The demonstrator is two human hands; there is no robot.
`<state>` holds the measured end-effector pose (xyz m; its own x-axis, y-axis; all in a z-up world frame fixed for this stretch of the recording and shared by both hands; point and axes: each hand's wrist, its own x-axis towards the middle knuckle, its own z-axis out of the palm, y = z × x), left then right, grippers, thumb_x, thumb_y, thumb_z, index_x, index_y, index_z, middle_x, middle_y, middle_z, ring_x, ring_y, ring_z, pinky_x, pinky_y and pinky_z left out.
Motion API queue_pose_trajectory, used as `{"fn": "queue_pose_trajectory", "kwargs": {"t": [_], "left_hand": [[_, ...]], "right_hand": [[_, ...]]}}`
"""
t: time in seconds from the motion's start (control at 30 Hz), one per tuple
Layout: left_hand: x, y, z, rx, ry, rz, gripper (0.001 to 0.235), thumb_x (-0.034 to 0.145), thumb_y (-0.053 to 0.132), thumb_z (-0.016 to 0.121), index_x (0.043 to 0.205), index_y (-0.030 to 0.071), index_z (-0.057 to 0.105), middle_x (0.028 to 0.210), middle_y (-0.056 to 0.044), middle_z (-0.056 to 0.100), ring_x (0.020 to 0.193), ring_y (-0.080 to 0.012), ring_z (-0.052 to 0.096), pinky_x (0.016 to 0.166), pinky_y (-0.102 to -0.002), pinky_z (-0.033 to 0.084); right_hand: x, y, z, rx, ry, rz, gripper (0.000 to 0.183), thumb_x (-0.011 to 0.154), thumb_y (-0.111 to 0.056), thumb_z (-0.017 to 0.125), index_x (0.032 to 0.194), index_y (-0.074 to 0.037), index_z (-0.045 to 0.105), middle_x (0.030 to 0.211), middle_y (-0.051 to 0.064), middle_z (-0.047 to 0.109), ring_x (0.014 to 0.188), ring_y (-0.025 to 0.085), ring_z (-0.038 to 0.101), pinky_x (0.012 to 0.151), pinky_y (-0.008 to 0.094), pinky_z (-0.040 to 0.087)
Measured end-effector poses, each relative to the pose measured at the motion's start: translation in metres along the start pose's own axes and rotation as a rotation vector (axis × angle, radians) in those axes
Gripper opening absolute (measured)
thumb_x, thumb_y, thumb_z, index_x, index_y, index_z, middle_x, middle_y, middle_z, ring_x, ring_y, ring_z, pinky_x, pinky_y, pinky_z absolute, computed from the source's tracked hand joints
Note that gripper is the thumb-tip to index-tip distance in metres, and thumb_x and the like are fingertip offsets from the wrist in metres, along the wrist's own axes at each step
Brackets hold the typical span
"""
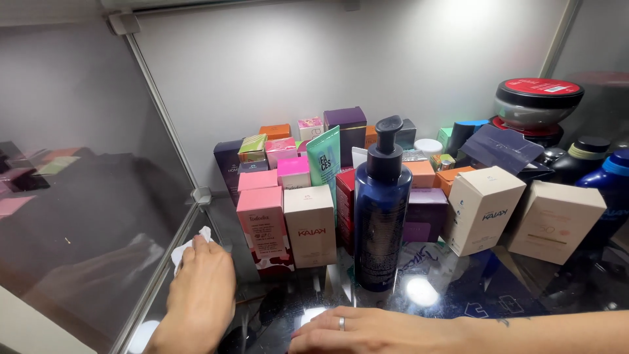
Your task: Wiping down various cosmetic and cleaning product containers, including tubes, boxes, and bottles, using a white cloth to remove dust or residue.
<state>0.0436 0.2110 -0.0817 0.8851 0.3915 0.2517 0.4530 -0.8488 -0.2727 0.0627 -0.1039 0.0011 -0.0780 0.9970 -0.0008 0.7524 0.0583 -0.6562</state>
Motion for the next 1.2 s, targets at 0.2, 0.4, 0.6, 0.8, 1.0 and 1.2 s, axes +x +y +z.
{"fn": "queue_pose_trajectory", "kwargs": {"t": [0.2, 0.4, 0.6, 0.8, 1.0, 1.2], "left_hand": [[0.057, 0.005, 0.007, -0.284, 0.032, -0.105, 0.066, 0.102, 0.035, 0.044, 0.152, -0.004, 0.025, 0.154, -0.031, 0.039, 0.143, -0.0448, 0.040, 0.113, -0.059, 0.038], [0.065, 0.006, -0.048, -0.648, -0.044, -0.162, 0.046, 0.088, -0.003, 0.043, 0.133, 0.000, 0.033, 0.112, -0.033, 0.064, 0.107, -0.0505, 0.059, 0.088, -0.056, 0.050], [0.097, 0.001, -0.024, -0.806, 0.052, -0.008, 0.035, 0.088, 0.001, 0.036, 0.116, 0.001, 0.057, 0.114, -0.029, 0.061, 0.106, -0.0530, 0.056, 0.085, -0.054, 0.048], [0.089, 0.008, -0.047, -0.775, -0.075, 0.078, 0.035, 0.099, 0.026, 0.035, 0.109, 0.006, 0.063, 0.114, -0.020, 0.066, 0.123, -0.0450, 0.051, 0.100, -0.050, 0.041], [0.107, -0.005, -0.017, -0.567, -0.144, 0.190, 0.049, 0.097, 0.024, 0.028, 0.143, 0.009, 0.035, 0.152, -0.017, 0.036, 0.147, -0.0397, 0.030, 0.126, -0.054, 0.021], [0.092, 0.003, -0.032, -0.316, -0.416, -0.179, 0.077, 0.100, 0.055, 0.010, 0.164, 0.016, -0.005, 0.175, -0.001, -0.011, 0.162, -0.0176, -0.006, 0.132, -0.036, 0.004]], "right_hand": [[-0.024, 0.014, 0.003, -0.170, 0.110, -0.303, 0.045, 0.116, -0.033, 0.023, 0.143, -0.001, 0.041, 0.154, 0.020, 0.045, 0.141, 0.041, 0.047, 0.116, 0.051, 0.038], [-0.067, 0.002, -0.023, -0.095, 0.060, -0.258, 0.058, 0.113, -0.049, 0.023, 0.128, 0.000, 0.050, 0.153, 0.025, 0.049, 0.145, 0.045, 0.048, 0.116, 0.060, 0.035], [-0.088, 0.015, -0.036, 0.022, 0.123, -0.101, 0.064, 0.106, -0.064, 0.039, 0.140, -0.012, 0.056, 0.155, 0.018, 0.053, 0.148, 0.038, 0.047, 0.116, 0.057, 0.040], [-0.087, 0.020, -0.041, 0.013, 0.099, -0.152, 0.055, 0.112, -0.048, 0.036, 0.137, -0.004, 0.057, 0.154, 0.023, 0.052, 0.147, 0.044, 0.047, 0.116, 0.059, 0.040], [-0.089, 0.019, -0.043, 0.049, 0.104, -0.143, 0.053, 0.112, -0.048, 0.035, 0.139, -0.007, 0.056, 0.156, 0.020, 0.050, 0.149, 0.045, 0.045, 0.116, 0.060, 0.039], [-0.088, 0.021, -0.044, 0.038, 0.120, -0.194, 0.057, 0.115, -0.051, 0.031, 0.145, -0.006, 0.050, 0.157, 0.018, 0.048, 0.147, 0.046, 0.047, 0.120, 0.060, 0.038]]}}
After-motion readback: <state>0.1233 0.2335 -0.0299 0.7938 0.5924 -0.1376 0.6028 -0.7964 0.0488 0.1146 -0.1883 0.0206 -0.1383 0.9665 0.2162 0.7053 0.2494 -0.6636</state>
